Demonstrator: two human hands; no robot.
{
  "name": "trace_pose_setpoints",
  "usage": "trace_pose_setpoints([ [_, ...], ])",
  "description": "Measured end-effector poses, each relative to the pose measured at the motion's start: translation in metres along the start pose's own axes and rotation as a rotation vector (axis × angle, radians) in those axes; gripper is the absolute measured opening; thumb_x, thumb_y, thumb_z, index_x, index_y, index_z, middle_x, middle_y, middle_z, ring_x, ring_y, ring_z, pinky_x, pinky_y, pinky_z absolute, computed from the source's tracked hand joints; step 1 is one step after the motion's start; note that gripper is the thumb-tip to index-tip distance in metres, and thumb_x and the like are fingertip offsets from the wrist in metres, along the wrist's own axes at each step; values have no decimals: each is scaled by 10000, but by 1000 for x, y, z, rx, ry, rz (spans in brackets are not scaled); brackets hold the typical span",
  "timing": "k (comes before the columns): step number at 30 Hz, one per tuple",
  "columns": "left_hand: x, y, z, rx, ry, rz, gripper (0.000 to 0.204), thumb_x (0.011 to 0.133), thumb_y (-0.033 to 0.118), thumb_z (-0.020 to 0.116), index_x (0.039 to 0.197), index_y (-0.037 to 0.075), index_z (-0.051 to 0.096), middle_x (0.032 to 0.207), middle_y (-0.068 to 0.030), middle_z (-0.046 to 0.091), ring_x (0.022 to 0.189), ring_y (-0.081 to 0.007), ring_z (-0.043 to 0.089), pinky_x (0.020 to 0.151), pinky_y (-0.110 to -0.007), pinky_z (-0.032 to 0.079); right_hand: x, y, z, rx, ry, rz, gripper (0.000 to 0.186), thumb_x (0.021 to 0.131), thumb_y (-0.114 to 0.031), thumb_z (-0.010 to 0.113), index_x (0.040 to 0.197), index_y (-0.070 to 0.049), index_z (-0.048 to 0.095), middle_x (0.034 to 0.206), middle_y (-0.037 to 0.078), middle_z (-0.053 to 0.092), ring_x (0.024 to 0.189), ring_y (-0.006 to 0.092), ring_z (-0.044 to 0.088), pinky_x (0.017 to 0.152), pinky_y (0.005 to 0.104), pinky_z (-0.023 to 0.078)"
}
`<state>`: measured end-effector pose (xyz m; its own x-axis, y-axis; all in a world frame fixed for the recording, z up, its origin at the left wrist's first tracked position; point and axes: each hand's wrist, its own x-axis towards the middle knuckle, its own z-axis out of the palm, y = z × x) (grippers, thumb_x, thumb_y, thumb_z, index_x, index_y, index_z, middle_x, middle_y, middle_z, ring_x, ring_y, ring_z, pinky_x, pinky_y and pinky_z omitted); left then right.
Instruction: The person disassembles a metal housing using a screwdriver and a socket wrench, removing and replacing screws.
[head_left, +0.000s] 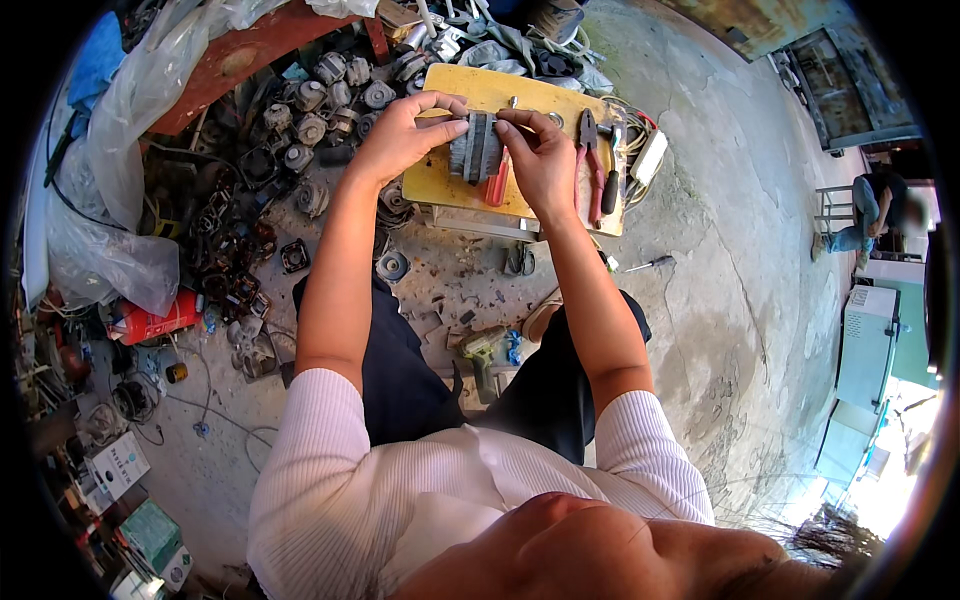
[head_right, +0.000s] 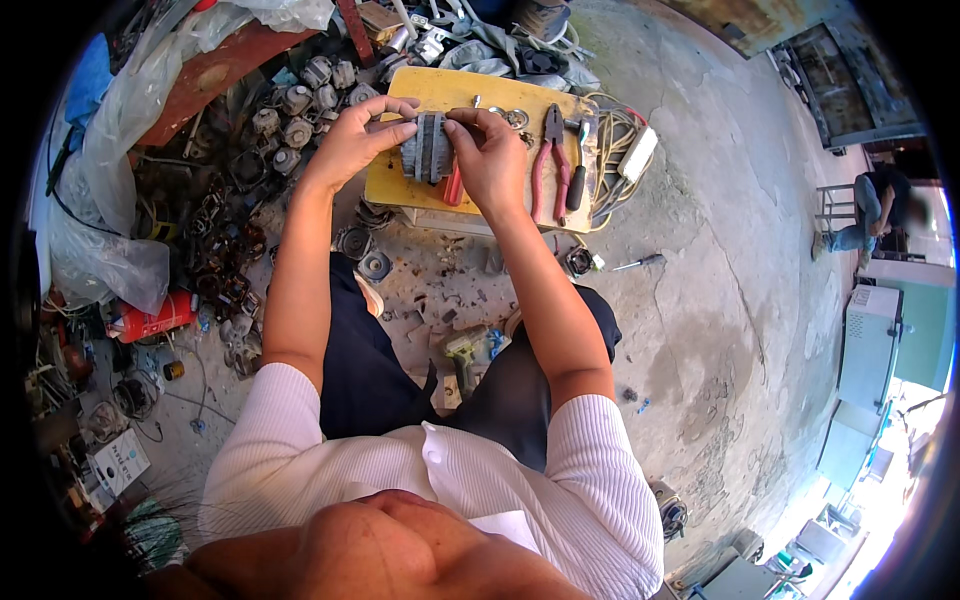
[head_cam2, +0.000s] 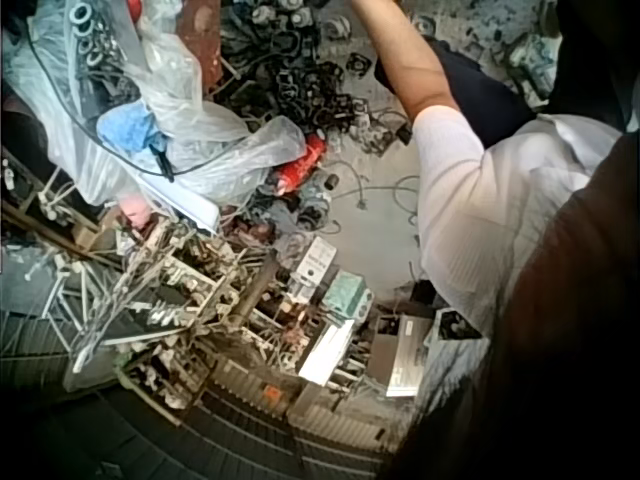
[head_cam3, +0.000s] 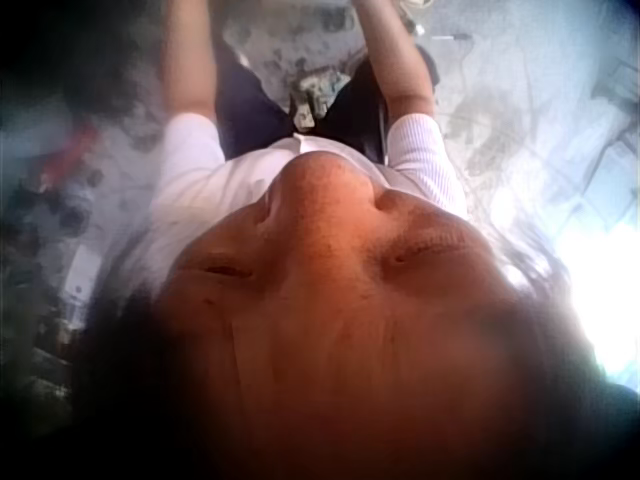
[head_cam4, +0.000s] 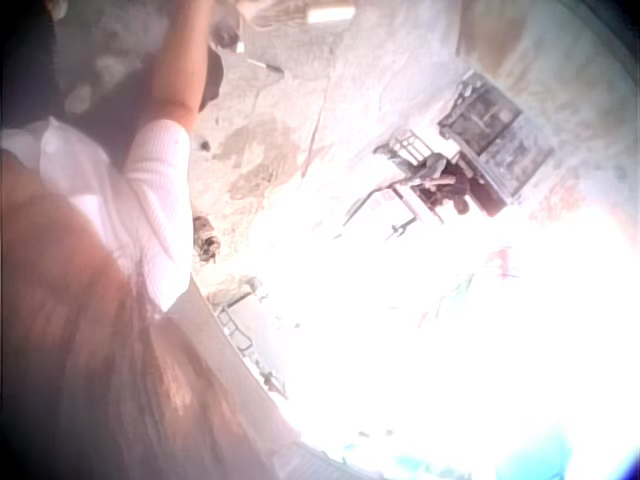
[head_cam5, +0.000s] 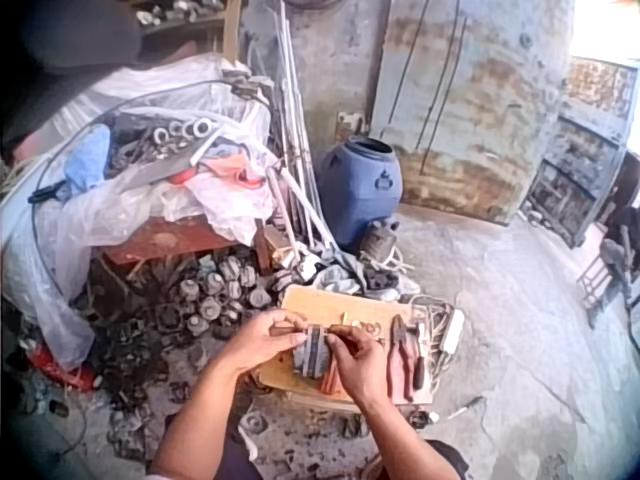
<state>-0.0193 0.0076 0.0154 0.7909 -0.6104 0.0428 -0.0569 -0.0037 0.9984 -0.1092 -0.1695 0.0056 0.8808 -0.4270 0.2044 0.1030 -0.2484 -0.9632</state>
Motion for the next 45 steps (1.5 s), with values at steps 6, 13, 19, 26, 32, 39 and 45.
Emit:
trace_pose_setpoints([
  [6,1,0,0,123,0,-65,208,935,217,672,1060,53,646,1277,-65,599,982,-101,609,879,-265,475,0,1,1,19,-1,-11,165,880,-111,696,995,6,707,845,73,713,763,113,672,716,249,516],
  [13,-2,1,1,-30,9,-1,181,908,161,697,1042,46,657,1103,-22,664,962,-119,635,839,-266,499,-1,-1,0,23,-9,-14,159,881,-97,691,995,15,702,852,77,716,770,113,673,722,253,519],
  [19,-1,0,2,74,34,-11,195,920,194,684,1039,42,662,1076,-23,673,954,-117,636,835,-270,499,-2,-2,0,21,-13,-24,159,882,-96,690,995,15,702,857,81,718,772,115,675,718,253,520],
  [26,-2,4,5,188,114,-45,264,930,269,671,1044,32,679,1074,-40,694,943,-116,638,852,-272,495,-2,0,-1,16,-20,-18,156,880,-94,691,994,11,703,856,76,715,766,114,675,716,251,520],
  [32,-4,2,-9,119,5,-41,282,913,273,693,1065,36,695,1240,-46,645,993,-96,602,852,-263,473,-4,0,1,13,-26,-26,156,882,-98,691,992,13,703,849,80,714,764,114,677,710,253,522],
  [39,-6,-1,-8,105,-5,-58,259,905,246,703,1062,41,700,1238,-43,639,945,-91,605,830,-256,481,-4,4,0,2,-36,-26,155,894,-102,678,997,13,691,869,93,716,775,125,680,711,263,520],
  [45,-9,3,-2,150,29,-70,257,962,254,626,1101,39,656,1197,-33,651,926,-92,600,828,-262,478,-8,-4,-3,-73,-31,-79,142,942,-94,611,1034,12,634,923,108,713,823,157,683,729,277,516],
])
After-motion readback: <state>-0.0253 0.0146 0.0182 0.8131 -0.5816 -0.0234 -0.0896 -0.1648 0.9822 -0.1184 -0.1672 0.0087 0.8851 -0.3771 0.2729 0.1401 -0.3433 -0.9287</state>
